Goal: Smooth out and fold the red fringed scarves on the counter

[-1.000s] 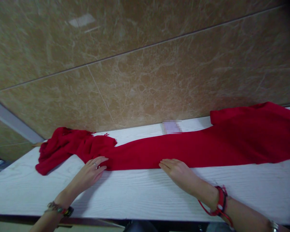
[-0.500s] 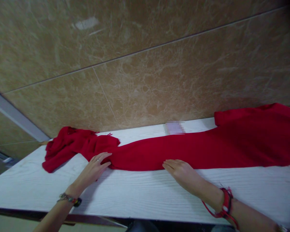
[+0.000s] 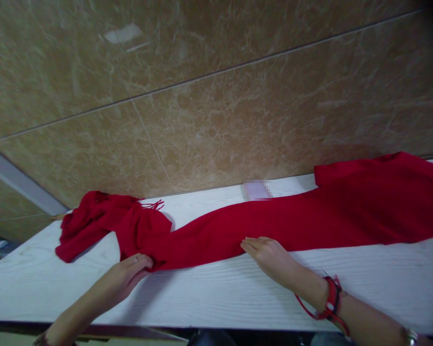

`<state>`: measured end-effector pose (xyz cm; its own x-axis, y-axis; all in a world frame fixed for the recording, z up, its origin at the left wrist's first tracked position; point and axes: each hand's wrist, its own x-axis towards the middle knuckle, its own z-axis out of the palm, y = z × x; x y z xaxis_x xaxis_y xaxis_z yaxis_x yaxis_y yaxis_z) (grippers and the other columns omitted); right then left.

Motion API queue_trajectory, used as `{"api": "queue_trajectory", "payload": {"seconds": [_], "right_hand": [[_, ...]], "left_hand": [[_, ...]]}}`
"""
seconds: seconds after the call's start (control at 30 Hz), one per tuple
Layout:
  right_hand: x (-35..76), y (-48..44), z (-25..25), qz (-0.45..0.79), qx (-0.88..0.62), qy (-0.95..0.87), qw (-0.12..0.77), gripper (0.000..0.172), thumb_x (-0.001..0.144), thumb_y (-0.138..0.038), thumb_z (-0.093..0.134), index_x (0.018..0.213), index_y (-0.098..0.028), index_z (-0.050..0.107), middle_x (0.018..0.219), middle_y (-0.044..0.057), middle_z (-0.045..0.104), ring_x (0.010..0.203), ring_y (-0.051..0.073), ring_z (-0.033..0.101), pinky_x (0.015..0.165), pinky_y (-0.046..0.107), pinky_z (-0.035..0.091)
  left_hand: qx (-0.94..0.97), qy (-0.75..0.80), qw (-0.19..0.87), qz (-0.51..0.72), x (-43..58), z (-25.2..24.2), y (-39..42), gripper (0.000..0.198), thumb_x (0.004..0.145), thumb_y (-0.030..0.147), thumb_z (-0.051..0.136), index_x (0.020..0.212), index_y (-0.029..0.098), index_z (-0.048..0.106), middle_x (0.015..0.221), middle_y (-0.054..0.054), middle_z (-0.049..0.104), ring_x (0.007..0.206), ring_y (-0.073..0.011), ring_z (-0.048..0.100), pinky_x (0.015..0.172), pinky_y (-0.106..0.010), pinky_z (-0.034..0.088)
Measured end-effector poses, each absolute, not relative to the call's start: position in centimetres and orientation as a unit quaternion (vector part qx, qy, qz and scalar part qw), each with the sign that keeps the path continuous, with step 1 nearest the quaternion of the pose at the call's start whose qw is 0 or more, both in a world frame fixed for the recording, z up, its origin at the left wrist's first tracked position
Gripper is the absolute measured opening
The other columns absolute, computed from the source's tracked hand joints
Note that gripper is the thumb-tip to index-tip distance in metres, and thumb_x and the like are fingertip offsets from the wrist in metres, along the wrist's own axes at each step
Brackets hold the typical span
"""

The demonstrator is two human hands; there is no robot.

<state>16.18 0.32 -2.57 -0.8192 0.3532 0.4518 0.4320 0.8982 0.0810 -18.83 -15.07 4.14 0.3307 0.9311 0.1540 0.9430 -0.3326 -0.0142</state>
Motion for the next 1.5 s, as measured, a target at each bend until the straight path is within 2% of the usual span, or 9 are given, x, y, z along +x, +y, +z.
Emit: {"api": "queue_trajectory", "payload": {"seconds": [0.2, 0.37, 0.53, 0.7, 0.87, 1.1, 1.2, 1.33, 1.5], "right_hand": [[16.2, 0.2, -2.6, -0.084, -0.218, -0.947, 0.220, 0.030, 0.074, 0.005, 0.043, 0.090, -0.012, 0.062, 0.090, 0.011, 0.067, 0.076, 0.016, 0.063, 0.068, 0.028, 0.050], [16.1, 0.3, -2.7, -0.079, -0.223, -0.948, 0.212, 0.030, 0.074, 0.005, 0.044, 0.090, -0.012, 0.062, 0.090, 0.010, 0.067, 0.076, 0.017, 0.064, 0.068, 0.028, 0.050], [16.1, 0.3, -3.1, -0.080, -0.239, -0.942, 0.220, 0.031, 0.073, 0.006, 0.042, 0.087, -0.013, 0.063, 0.090, 0.010, 0.067, 0.077, 0.016, 0.063, 0.070, 0.027, 0.049], [16.3, 0.3, -2.6, -0.069, -0.227, -0.950, 0.205, 0.031, 0.073, 0.006, 0.042, 0.089, -0.012, 0.062, 0.090, 0.010, 0.067, 0.076, 0.017, 0.063, 0.069, 0.028, 0.050], [16.3, 0.2, -2.4, -0.062, -0.231, -0.951, 0.197, 0.031, 0.074, 0.006, 0.042, 0.089, -0.012, 0.062, 0.090, 0.010, 0.067, 0.076, 0.017, 0.063, 0.069, 0.029, 0.050], [16.1, 0.2, -2.6, -0.058, -0.234, -0.949, 0.204, 0.031, 0.074, 0.006, 0.043, 0.091, -0.012, 0.062, 0.090, 0.010, 0.067, 0.076, 0.017, 0.063, 0.069, 0.029, 0.050], [16.2, 0.1, -2.4, -0.059, -0.236, -0.948, 0.204, 0.031, 0.074, 0.006, 0.043, 0.091, -0.012, 0.062, 0.089, 0.009, 0.067, 0.075, 0.017, 0.064, 0.068, 0.028, 0.049], [16.3, 0.3, -2.6, -0.070, -0.243, -0.946, 0.205, 0.031, 0.073, 0.005, 0.044, 0.090, -0.013, 0.063, 0.090, 0.009, 0.067, 0.074, 0.016, 0.064, 0.066, 0.026, 0.049], [16.3, 0.6, -3.2, -0.080, -0.240, -0.942, 0.218, 0.033, 0.070, 0.007, 0.044, 0.088, -0.014, 0.063, 0.088, 0.008, 0.068, 0.073, 0.017, 0.064, 0.065, 0.027, 0.049]], "left_hand": [[-0.755, -0.646, 0.050, -0.105, -22.0, 2.7, -14.9, 0.021, 0.085, 0.028, 0.034, 0.082, 0.020, 0.054, 0.075, -0.001, 0.066, 0.066, -0.0128, 0.063, 0.062, -0.019, 0.049], [-0.772, -0.636, 0.010, -0.022, -22.8, 3.5, -14.5, 0.017, 0.082, 0.026, 0.042, 0.088, 0.021, 0.057, 0.082, -0.001, 0.066, 0.072, -0.0132, 0.062, 0.065, -0.019, 0.048], [-0.788, -0.610, 0.076, -0.022, -23.3, 1.6, -15.0, 0.023, 0.083, 0.025, 0.039, 0.094, 0.023, 0.060, 0.097, -0.003, 0.065, 0.090, -0.0146, 0.061, 0.079, -0.022, 0.047], [-0.763, -0.635, 0.121, -0.028, -25.1, 2.0, -14.4, 0.026, 0.085, 0.031, 0.036, 0.087, 0.021, 0.060, 0.089, -0.002, 0.067, 0.079, -0.0147, 0.063, 0.073, -0.022, 0.050], [-0.778, -0.606, 0.165, 0.009, -26.0, 2.0, -13.7, 0.033, 0.084, 0.021, 0.030, 0.087, 0.021, 0.063, 0.094, -0.005, 0.066, 0.084, -0.0154, 0.062, 0.075, -0.024, 0.049], [-0.710, -0.635, 0.252, -0.174, -26.9, 3.5, -13.8, 0.025, 0.086, 0.036, 0.034, 0.082, 0.019, 0.052, 0.079, -0.003, 0.062, 0.073, -0.0162, 0.060, 0.067, -0.027, 0.051], [-0.666, -0.665, 0.169, -0.294, -25.4, 6.9, -12.6, 0.022, 0.086, 0.037, 0.033, 0.086, 0.019, 0.045, 0.082, -0.002, 0.058, 0.069, -0.0152, 0.057, 0.059, -0.026, 0.049], [-0.657, -0.677, -0.060, -0.325, -23.8, 9.1, -11.5, 0.019, 0.087, 0.034, 0.027, 0.089, 0.019, 0.039, 0.055, 0.006, 0.043, 0.046, -0.0090, 0.045, 0.043, -0.020, 0.038], [-0.677, -0.722, -0.079, -0.120, -27.1, 7.5, -13.1, 0.021, 0.078, 0.038, 0.042, 0.078, 0.019, 0.050, 0.062, 0.001, 0.053, 0.053, -0.0121, 0.049, 0.049, -0.023, 0.040]]}}
